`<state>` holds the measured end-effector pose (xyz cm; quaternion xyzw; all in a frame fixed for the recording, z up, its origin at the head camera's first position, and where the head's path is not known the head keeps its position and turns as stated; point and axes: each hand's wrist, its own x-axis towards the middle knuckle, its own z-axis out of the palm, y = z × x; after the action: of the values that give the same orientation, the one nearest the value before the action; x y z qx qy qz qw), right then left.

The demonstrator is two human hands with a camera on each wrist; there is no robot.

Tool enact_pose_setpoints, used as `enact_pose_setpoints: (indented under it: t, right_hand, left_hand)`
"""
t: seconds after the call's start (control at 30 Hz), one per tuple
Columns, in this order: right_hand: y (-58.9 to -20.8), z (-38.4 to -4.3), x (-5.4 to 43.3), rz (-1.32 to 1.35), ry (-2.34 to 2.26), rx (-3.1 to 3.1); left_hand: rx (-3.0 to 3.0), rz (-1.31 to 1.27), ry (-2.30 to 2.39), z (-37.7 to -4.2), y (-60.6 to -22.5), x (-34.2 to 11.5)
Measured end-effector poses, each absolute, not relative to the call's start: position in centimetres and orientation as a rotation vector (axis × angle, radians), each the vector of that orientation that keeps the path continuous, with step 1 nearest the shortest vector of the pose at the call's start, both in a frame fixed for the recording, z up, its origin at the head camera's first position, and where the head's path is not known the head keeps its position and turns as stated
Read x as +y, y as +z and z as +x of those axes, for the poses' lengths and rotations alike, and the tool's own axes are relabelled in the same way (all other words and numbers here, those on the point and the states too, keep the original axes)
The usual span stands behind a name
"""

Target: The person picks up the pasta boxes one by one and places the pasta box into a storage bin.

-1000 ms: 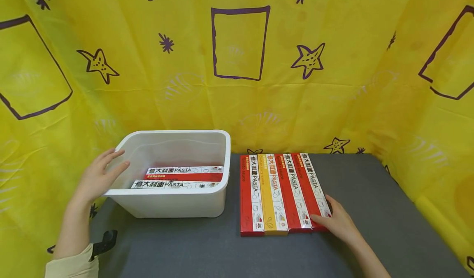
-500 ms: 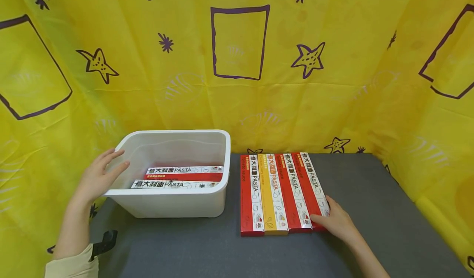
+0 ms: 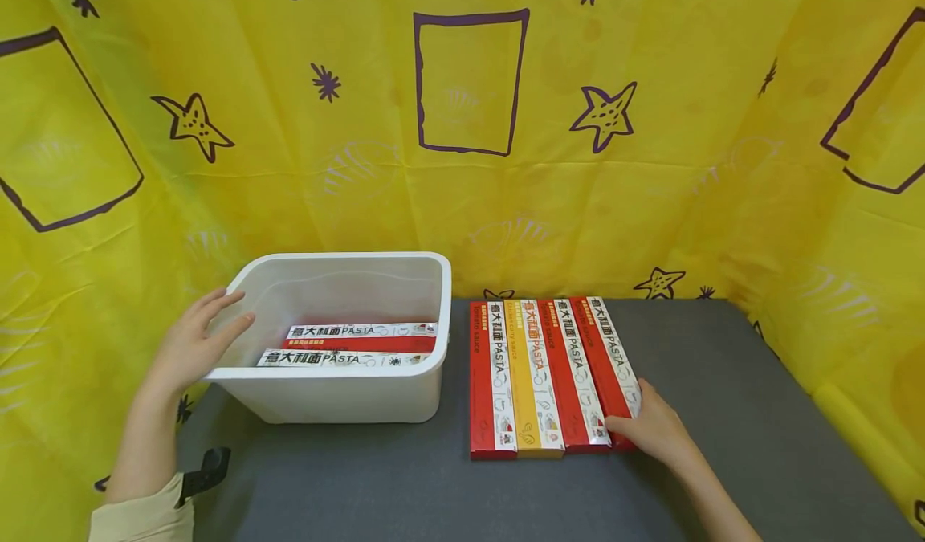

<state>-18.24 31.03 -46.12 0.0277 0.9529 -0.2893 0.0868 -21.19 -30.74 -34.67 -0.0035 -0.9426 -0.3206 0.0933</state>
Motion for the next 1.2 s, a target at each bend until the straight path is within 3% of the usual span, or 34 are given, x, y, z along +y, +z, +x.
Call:
enact_pose_setpoints:
  t: [0.5,1.2]
  right_hand:
    - [-47.1,-17.9,31.3,-0.034,-0.863,2.964]
    - [-45.2,-17.1,32.4,0.217,-0.887,2.984]
  left_hand:
    - [-2.796,-0.018,-0.95,-21.1,-34.6,-30.7]
    - [-2.784,-0.029,-0.965,-21.1,-34.7,-30.7]
